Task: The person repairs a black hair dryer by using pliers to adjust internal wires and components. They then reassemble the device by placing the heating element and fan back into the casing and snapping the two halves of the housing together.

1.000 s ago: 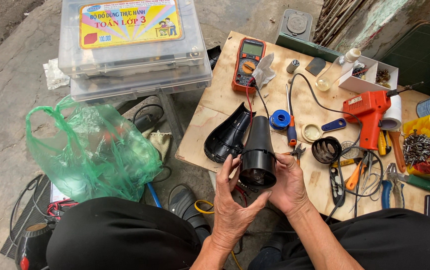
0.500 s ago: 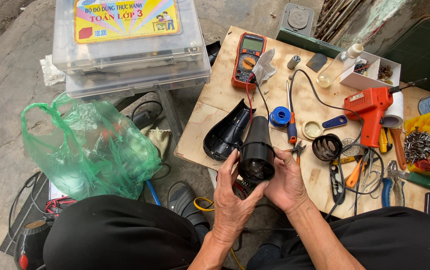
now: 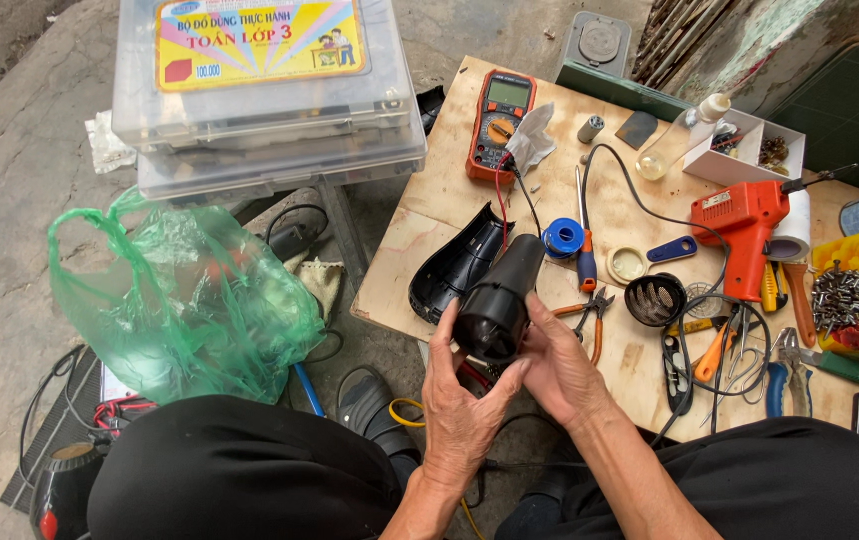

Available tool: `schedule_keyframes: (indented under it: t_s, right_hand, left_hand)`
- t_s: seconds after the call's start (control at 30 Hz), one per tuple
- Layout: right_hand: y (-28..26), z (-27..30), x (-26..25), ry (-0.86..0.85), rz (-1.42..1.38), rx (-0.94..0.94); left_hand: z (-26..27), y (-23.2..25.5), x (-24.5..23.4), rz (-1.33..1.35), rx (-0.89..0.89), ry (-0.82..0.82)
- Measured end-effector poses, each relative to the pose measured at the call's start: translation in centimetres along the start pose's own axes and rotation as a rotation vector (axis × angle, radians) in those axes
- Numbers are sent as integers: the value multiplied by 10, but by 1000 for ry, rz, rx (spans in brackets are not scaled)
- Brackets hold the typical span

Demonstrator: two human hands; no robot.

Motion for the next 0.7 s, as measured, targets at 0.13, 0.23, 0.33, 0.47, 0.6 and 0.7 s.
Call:
schedule_keyframes:
  t_s: [0.13, 0.23, 0.33, 0.47, 0.6, 0.7]
  right_hand:
    - [-8, 10, 21, -64, 112, -139]
    - [-6, 12, 28, -69, 103, -95]
    - [-4, 9, 26, -55, 70, -79]
    - [5, -8, 5, -61, 15, -54]
    - [7, -10, -2, 7, -27, 8]
    - [12, -16, -6, -16, 22, 19]
  left_hand:
    - [-5, 3, -9, -72, 30, 15]
    - [-5, -3, -12, -15, -47, 7]
    - [-7, -4, -14, 18, -44, 11]
    - [-6, -1, -14, 67, -73, 14]
    - [-5, 3, -16, 108, -59, 31]
    - [-6, -2, -16, 171, -135, 34]
Point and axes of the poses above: each hand's wrist, its own z-axis away from the middle knuckle, its own x-axis out of the palm, y = z × x, the point moved 6 cm from there along -z, towards the middle knuckle, and after that the axes turned 5 degrees about x, right-handed, at the moved point
